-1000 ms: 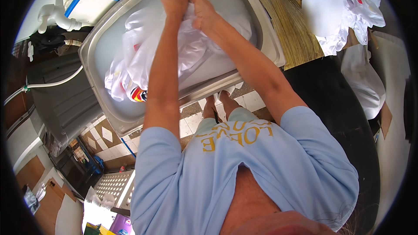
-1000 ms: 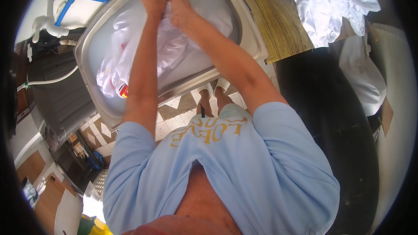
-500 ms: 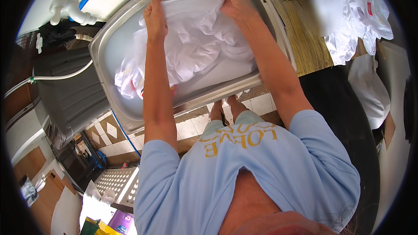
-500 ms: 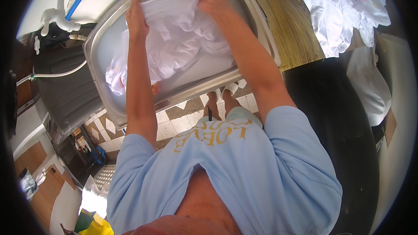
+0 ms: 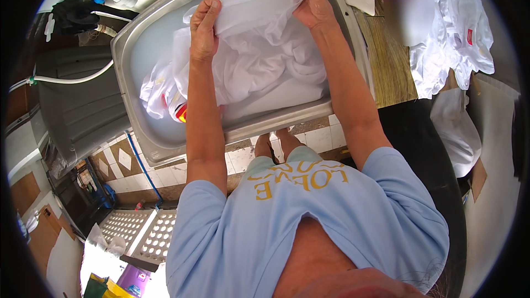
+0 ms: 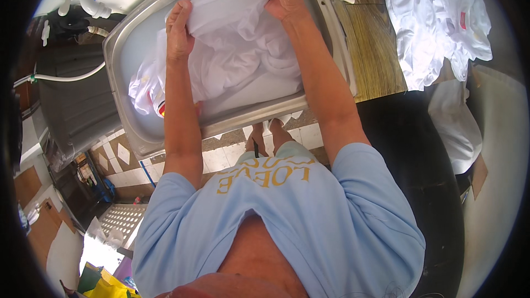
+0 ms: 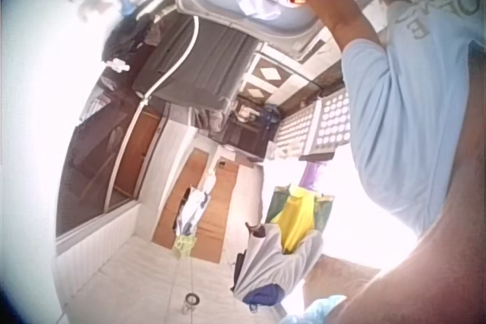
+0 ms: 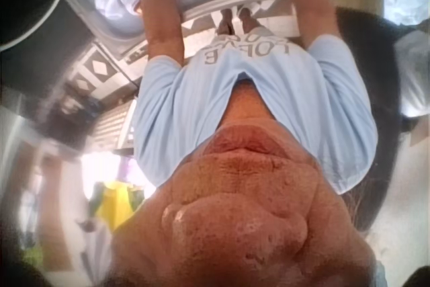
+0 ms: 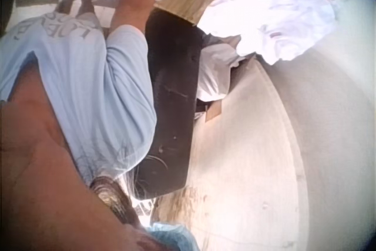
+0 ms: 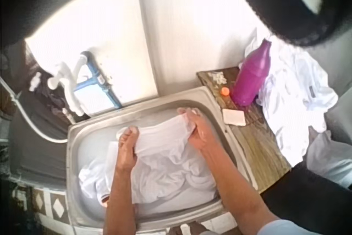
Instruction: The person washes white garments by hand in a basin of soapy water, scrubbing sections of the fabric against itself and using a bar of soap.
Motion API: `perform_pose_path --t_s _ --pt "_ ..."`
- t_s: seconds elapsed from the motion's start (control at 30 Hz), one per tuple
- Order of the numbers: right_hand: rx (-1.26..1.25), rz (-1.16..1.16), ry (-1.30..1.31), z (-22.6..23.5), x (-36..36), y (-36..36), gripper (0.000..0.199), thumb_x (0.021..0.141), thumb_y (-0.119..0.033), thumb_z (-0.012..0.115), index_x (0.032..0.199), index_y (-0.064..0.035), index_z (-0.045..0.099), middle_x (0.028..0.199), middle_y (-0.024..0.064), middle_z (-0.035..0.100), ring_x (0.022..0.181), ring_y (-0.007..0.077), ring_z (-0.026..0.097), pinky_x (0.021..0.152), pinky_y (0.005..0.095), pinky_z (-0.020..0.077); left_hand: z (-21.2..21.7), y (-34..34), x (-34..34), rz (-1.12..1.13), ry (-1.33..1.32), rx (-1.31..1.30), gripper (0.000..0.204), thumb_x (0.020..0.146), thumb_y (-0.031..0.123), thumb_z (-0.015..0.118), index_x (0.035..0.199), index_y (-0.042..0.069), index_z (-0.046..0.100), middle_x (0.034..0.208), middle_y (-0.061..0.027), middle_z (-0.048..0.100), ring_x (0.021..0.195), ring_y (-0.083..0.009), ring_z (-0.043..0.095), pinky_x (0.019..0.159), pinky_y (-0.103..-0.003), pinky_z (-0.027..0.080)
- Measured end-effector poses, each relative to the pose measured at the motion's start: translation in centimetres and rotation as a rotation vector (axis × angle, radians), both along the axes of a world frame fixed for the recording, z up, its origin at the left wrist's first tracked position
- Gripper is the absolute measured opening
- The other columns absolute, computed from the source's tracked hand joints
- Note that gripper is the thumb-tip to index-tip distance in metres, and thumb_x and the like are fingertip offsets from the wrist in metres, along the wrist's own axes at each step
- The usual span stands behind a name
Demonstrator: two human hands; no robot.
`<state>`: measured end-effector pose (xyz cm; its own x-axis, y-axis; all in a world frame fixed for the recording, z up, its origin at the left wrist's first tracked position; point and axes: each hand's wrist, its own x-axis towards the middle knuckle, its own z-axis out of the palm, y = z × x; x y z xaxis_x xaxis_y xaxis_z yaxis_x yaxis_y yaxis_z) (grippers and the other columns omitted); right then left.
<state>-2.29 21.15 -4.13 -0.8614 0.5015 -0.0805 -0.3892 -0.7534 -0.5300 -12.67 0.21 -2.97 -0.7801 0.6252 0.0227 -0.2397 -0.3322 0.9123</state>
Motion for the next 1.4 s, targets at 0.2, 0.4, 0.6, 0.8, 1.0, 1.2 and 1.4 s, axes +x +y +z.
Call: perform_pose_path --t_s 0.2,0.4,0.6,0.8,1.0,1.2,1.4 --pt "0.755 -0.102 -0.513 -3.1 -0.3 0.9 0.024 0.076 -0.029 0.075 0.084 -0.0106 0.062 0.094 0.0069 0.066 0.082 0.0228 0.063 0.073 0.0375 0.0494 -2.7 1.2 -0.1 0.174 0.499 -0.332 0.020 0.092 0.024 0.058 0.089 0.004 0.060 0.075 0.0013 0.057 0.068 -0.0098 0.052 0.062 -0.027 0.043" --pt "0.646 -0.086 -0.708 -4.5 -1.3 0.0 0.022 0.079 -0.022 0.068 0.090 -0.0039 0.062 0.094 0.0104 0.066 0.086 0.0278 0.062 0.081 0.0445 0.0482 -5.3 1.0 -0.2 0.014 0.902 -0.951 0.033 0.086 0.033 0.065 0.088 0.000 0.062 0.068 -0.0115 0.063 0.062 -0.0200 0.058 0.060 -0.033 0.047" --pt "-0.384 0.068 -0.383 -2.4 -1.1 -0.7 0.022 0.080 -0.018 0.064 0.095 -0.0014 0.062 0.097 0.0131 0.064 0.093 0.0305 0.060 0.091 0.0519 0.0445 -1.5 2.5 1.1 0.076 -0.116 -0.131 0.034 0.088 0.034 0.064 0.085 0.000 0.067 0.075 -0.0021 0.066 0.070 -0.0139 0.062 0.062 -0.028 0.048" --pt "-0.400 0.226 0.174 -3.5 -0.8 -4.2 0.010 0.088 -0.013 0.055 0.087 -0.0037 0.059 0.079 0.0040 0.057 0.077 0.0163 0.056 0.075 0.0336 0.0486 0.5 10.0 8.3 0.019 0.509 -0.051 0.029 0.085 0.027 0.066 0.071 0.002 0.065 0.073 -0.0059 0.066 0.068 -0.0139 0.060 0.070 -0.029 0.049" --pt "-0.152 0.207 0.349 -6.5 -0.7 -3.8 0.021 0.095 -0.023 0.051 0.103 -0.0045 0.055 0.092 0.0057 0.058 0.081 0.0131 0.056 0.066 0.0290 0.0476 -1.5 12.6 5.8 0.223 0.919 -0.615 0.029 0.074 0.020 0.071 0.057 0.000 0.058 0.052 -0.0084 0.055 0.048 -0.0203 0.053 0.058 -0.034 0.045" --pt "-0.268 0.182 0.043 -2.7 -0.9 -4.9 0.030 0.096 -0.040 0.046 0.080 -0.0150 0.051 0.076 -0.0038 0.053 0.071 0.0123 0.054 0.063 0.0298 0.0473 -2.0 11.9 2.7 0.342 0.905 -0.460 0.020 0.077 0.017 0.069 0.067 0.000 0.065 0.052 -0.0068 0.057 0.047 -0.0127 0.052 0.052 -0.032 0.045" --pt "-0.256 0.031 -0.652 1.0 -1.2 -5.5 0.032 0.091 -0.042 0.055 0.086 -0.0108 0.054 0.086 0.0061 0.058 0.082 0.0235 0.058 0.077 0.0439 0.0483 -2.9 9.5 1.3 0.369 0.659 -0.548 0.027 0.077 0.025 0.071 0.066 0.001 0.067 0.052 -0.0071 0.057 0.050 -0.0126 0.056 0.052 -0.030 0.044"
